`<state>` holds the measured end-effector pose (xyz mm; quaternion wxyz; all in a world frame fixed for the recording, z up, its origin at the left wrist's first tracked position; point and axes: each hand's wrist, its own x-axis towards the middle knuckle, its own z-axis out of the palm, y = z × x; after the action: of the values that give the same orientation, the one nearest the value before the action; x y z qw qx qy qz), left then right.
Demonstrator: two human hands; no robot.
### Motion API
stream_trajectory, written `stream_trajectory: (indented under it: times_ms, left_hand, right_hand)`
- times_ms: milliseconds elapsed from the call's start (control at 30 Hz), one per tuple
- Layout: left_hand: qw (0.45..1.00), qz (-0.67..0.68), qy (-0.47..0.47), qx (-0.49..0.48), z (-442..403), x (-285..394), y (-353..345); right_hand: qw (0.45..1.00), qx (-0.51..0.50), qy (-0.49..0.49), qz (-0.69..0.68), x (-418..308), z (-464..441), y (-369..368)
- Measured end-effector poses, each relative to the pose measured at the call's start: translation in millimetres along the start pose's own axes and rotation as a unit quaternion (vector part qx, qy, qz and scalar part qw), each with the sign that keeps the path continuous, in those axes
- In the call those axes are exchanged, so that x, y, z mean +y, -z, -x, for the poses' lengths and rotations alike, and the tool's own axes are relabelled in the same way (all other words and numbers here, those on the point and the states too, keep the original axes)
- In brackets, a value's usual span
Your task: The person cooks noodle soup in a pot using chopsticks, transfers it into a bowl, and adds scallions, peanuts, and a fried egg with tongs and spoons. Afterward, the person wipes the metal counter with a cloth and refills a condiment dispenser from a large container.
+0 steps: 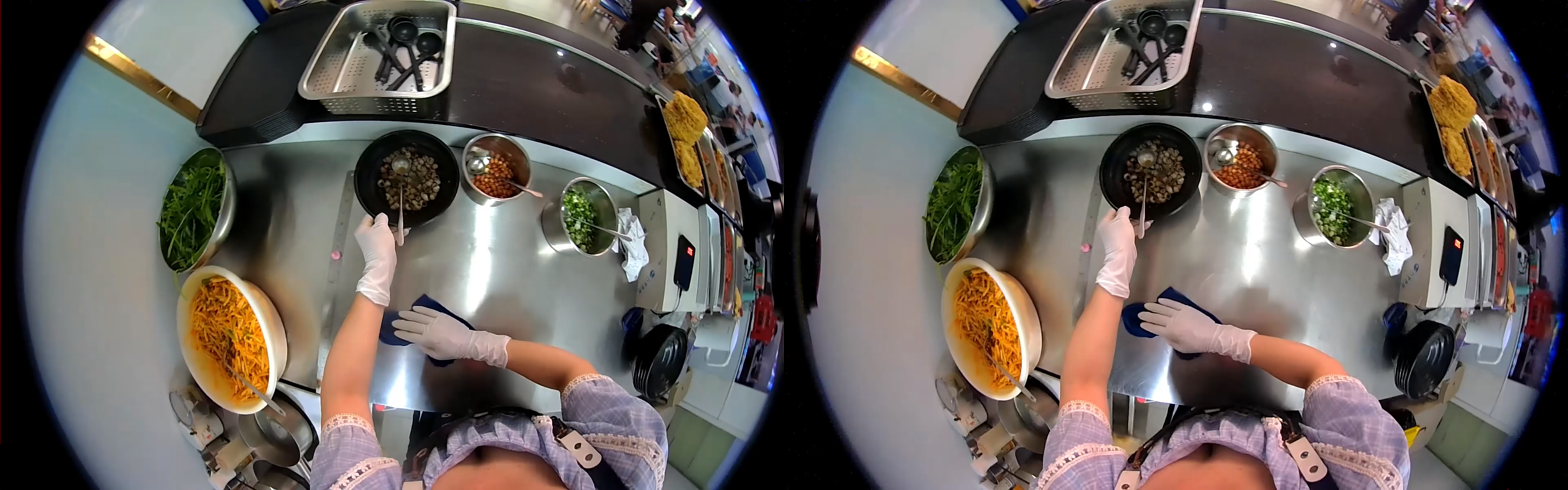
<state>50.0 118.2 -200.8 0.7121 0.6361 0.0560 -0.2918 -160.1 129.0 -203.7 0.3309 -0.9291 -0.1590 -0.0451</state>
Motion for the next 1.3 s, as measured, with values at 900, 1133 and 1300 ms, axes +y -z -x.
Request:
stream_trajectory:
  times_ms: [900,1133,1300]
  left_hand:
    - [0.723,-0.671,-0.044,0.159,121,-12,229]
    - [0.753,-0.645,-0.056,0.118,120,-12,236]
    - [0.748,-0.639,-0.139,0.112,138,-33,230]
  right_hand:
    - [0.998,-0.030,-0.041,0.042,-21,25,22]
    - [0.993,0.084,-0.052,0.069,15,-23,-17]
    - [0.952,0.288,-0.072,-0.073,9,-92,22]
